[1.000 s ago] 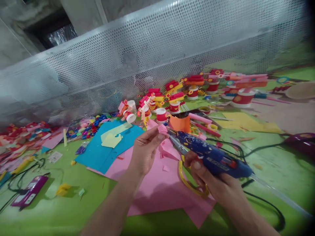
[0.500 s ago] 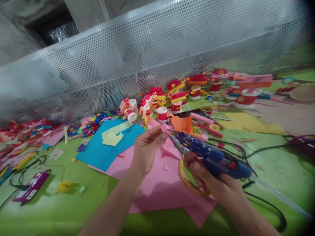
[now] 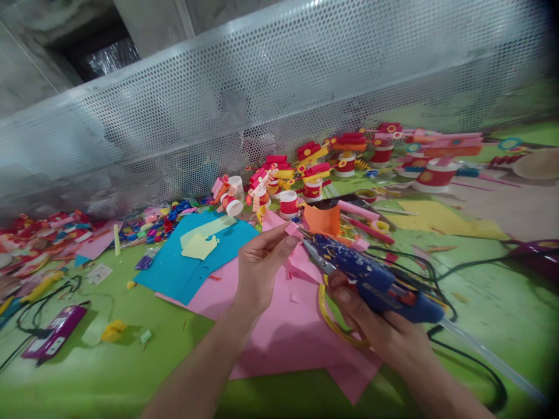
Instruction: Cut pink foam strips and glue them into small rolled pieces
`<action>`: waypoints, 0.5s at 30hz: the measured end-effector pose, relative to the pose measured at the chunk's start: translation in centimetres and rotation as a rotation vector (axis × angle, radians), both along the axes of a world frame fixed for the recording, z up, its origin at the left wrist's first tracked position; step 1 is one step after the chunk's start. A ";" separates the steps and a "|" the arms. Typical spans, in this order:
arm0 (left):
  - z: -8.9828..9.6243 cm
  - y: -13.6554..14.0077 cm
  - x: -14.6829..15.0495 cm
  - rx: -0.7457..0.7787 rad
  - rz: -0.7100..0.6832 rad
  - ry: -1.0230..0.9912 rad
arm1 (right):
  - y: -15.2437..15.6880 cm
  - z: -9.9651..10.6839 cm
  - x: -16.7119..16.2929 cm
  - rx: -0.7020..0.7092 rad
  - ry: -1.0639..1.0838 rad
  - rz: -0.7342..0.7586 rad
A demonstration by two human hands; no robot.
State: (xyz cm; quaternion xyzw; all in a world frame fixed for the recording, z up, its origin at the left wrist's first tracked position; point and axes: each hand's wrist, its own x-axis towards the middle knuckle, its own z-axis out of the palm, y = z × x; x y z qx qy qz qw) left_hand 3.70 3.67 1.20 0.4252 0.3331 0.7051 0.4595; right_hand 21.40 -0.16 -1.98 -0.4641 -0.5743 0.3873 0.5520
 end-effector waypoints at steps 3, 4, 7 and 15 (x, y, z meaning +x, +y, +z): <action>-0.2 0.1 0.0 0.000 0.023 0.009 | 0.0 0.3 0.1 0.044 -0.070 -0.035; -0.2 0.1 0.0 0.003 0.034 0.015 | 0.1 0.3 0.2 0.057 -0.092 -0.037; -0.1 0.0 0.1 0.013 0.064 0.042 | 0.5 0.1 0.7 0.106 -0.152 -0.004; -0.1 0.0 0.3 0.017 0.092 0.036 | 0.2 -1.4 0.2 0.030 -0.084 -0.058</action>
